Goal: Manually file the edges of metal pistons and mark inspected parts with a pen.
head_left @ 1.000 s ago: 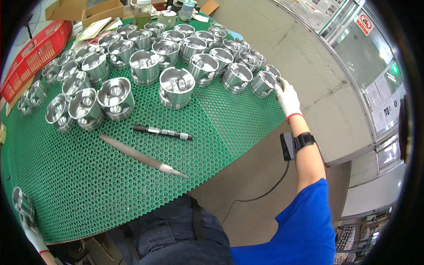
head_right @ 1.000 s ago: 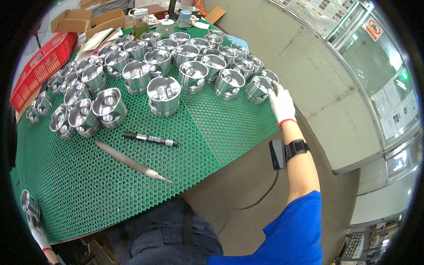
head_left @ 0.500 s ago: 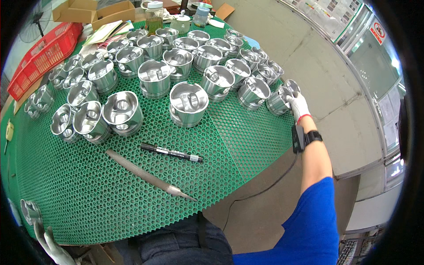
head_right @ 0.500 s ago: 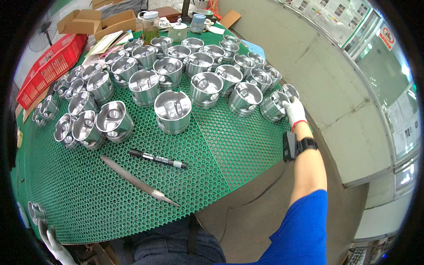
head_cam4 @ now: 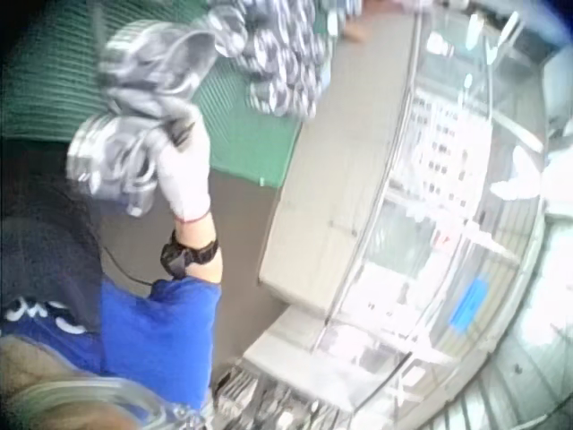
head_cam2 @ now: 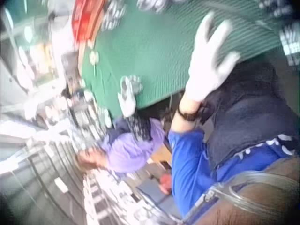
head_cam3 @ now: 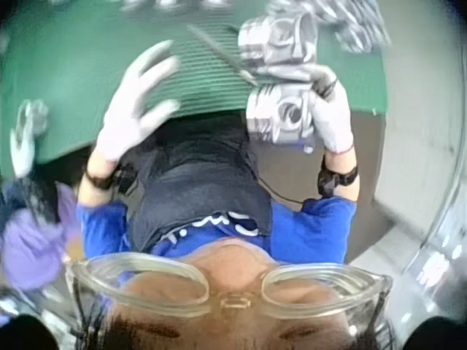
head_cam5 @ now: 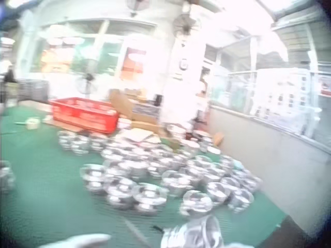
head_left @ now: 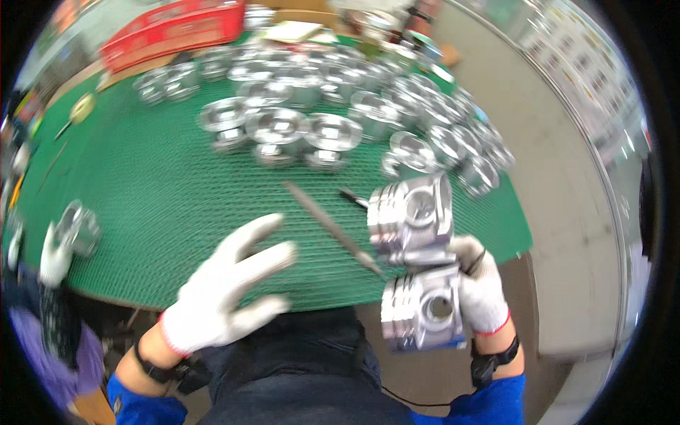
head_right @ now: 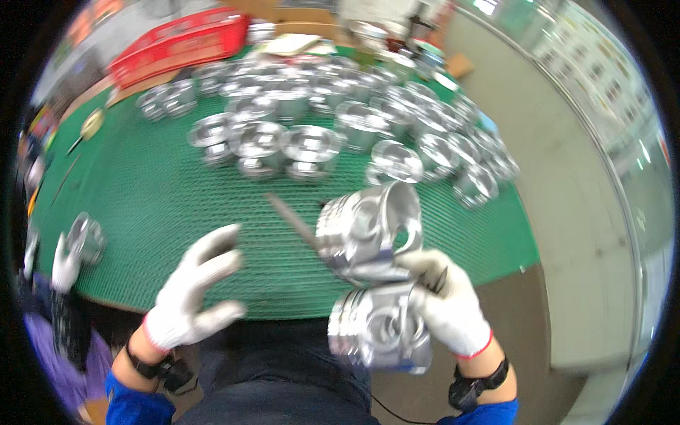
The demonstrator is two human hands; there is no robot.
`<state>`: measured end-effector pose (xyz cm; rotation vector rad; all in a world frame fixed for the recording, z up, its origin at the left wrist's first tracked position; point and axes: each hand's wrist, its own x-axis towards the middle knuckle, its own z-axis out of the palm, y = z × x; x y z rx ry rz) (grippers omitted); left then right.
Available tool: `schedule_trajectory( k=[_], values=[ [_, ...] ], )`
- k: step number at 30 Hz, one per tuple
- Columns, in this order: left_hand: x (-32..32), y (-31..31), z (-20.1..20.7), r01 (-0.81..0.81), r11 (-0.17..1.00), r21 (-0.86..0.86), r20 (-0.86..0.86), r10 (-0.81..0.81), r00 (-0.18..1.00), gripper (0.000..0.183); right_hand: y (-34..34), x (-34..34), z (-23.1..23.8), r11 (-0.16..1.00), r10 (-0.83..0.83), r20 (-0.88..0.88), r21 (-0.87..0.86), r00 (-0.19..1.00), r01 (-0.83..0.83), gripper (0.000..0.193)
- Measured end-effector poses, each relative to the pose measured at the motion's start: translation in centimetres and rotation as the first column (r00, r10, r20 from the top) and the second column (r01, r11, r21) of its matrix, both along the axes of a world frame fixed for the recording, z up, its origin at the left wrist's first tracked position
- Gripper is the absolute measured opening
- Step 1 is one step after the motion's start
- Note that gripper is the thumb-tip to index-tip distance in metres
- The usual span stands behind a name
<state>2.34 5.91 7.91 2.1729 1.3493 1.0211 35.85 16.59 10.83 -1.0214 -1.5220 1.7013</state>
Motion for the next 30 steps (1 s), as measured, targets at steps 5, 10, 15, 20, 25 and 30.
schedule_trajectory(
  k=[5,10,15,20,25,30],
  values=[
    [0.6,-3.9,-3.7,0.132,0.988,-0.084,0.865,0.007,0.501,0.122,-4.0,-11.7,-0.9,0.905,0.426,0.018,-0.025,0.905,-0.425,0.041],
    [-4.5,-10.0,-5.2,-0.463,0.877,0.127,0.68,0.263,0.684,0.129,-4.8,-19.2,-0.4,0.776,0.581,0.166,0.184,0.797,-0.604,0.044],
    [-6.8,-14.4,-6.5,-0.806,0.552,0.214,0.483,0.657,0.578,0.122,0.0,-26.2,-1.9,0.822,0.327,0.268,0.392,0.906,-0.413,0.043],
    [-7.4,-15.3,-5.4,-0.774,0.492,0.398,0.175,0.788,0.59,0.134,3.1,-28.7,-3.8,0.802,0.193,0.549,0.39,0.813,-0.453,0.055],
    [-7.3,-14.8,-5.7,-0.694,0.448,0.563,0.082,0.806,0.586,0.13,1.2,-24.6,-2.8,0.864,0.086,0.382,0.432,0.92,-0.26,0.05],
    [-5.6,-13.9,-4.5,-0.65,0.73,0.21,0.407,0.54,0.737,0.127,-2.3,-14.1,-2.9,0.848,0.362,0.464,0.196,0.809,-0.492,0.062]
  ],
)
